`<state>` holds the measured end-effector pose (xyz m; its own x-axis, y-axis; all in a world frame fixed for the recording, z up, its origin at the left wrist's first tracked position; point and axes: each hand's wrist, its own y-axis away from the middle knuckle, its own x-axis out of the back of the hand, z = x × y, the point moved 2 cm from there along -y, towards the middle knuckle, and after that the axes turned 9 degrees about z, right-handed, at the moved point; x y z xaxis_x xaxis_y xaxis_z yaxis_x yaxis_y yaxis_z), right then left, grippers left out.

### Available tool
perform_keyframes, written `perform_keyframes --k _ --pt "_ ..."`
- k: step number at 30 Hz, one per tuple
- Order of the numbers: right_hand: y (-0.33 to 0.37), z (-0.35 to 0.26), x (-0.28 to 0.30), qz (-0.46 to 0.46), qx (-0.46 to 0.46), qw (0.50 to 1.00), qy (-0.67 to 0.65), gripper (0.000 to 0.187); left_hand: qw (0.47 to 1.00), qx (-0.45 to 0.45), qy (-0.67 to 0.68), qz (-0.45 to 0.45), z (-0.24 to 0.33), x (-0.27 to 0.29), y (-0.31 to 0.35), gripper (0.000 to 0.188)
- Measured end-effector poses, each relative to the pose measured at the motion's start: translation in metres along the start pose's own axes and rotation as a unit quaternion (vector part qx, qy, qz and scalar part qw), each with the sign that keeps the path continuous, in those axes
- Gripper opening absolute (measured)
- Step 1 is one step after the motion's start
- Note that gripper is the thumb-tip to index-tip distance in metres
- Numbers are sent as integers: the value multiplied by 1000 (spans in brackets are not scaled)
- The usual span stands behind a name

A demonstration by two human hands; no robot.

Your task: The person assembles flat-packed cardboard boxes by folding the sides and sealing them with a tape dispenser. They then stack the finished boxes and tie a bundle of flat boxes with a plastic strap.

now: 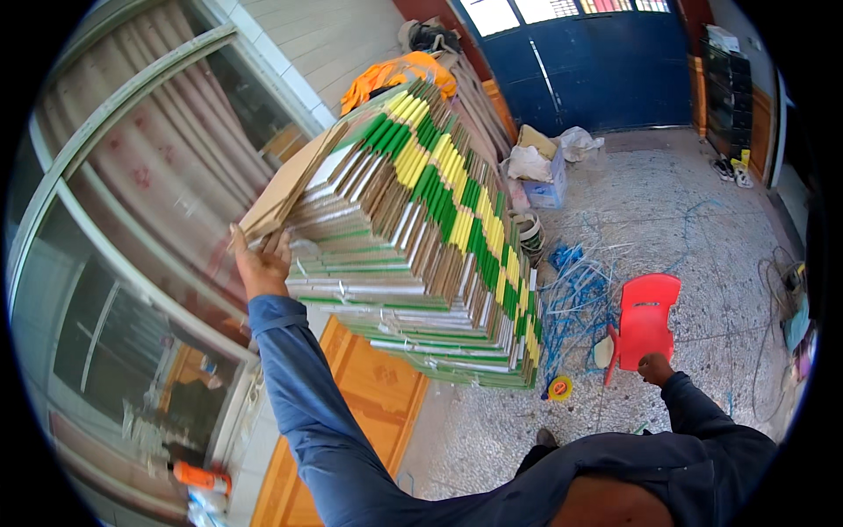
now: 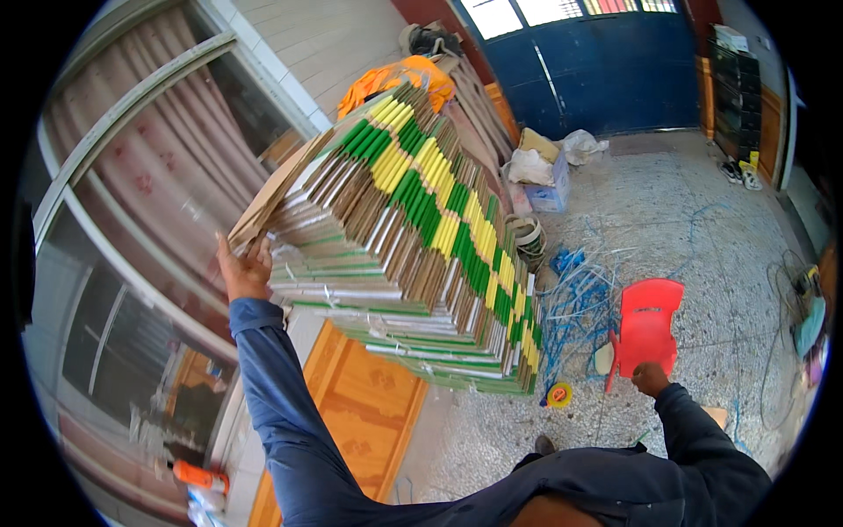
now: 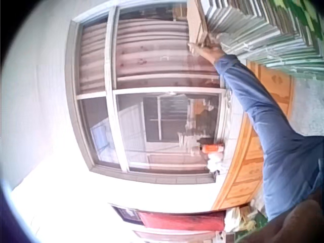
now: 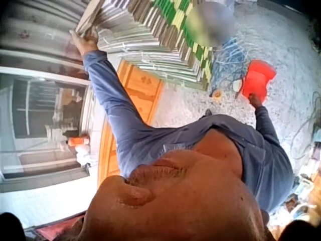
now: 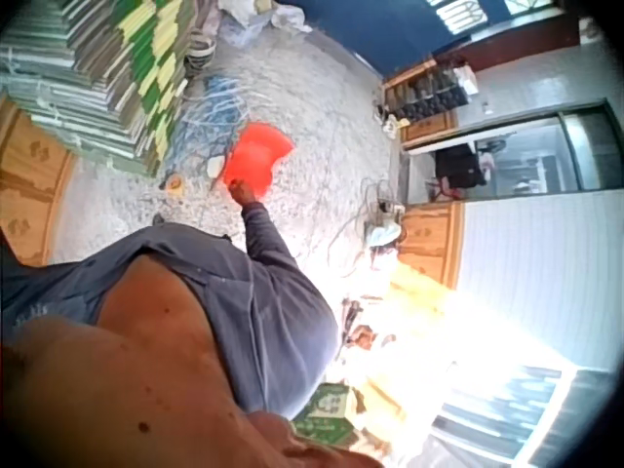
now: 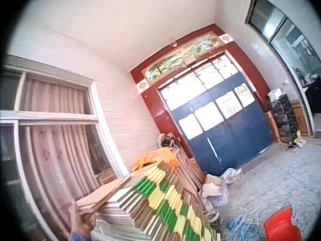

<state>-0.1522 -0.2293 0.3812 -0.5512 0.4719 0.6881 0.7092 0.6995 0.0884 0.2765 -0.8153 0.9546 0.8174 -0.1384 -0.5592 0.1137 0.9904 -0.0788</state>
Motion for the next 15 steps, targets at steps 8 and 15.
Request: perform_keyframes --k 8,15 --pt "-6 -69 -15 75 41 990 109 18 984 -100 71 -130 -30 -24 -21 45" --pt "-40 -250 56 -112 110 921 -357 58 892 -422 -122 -110 -152 -41 156 53"
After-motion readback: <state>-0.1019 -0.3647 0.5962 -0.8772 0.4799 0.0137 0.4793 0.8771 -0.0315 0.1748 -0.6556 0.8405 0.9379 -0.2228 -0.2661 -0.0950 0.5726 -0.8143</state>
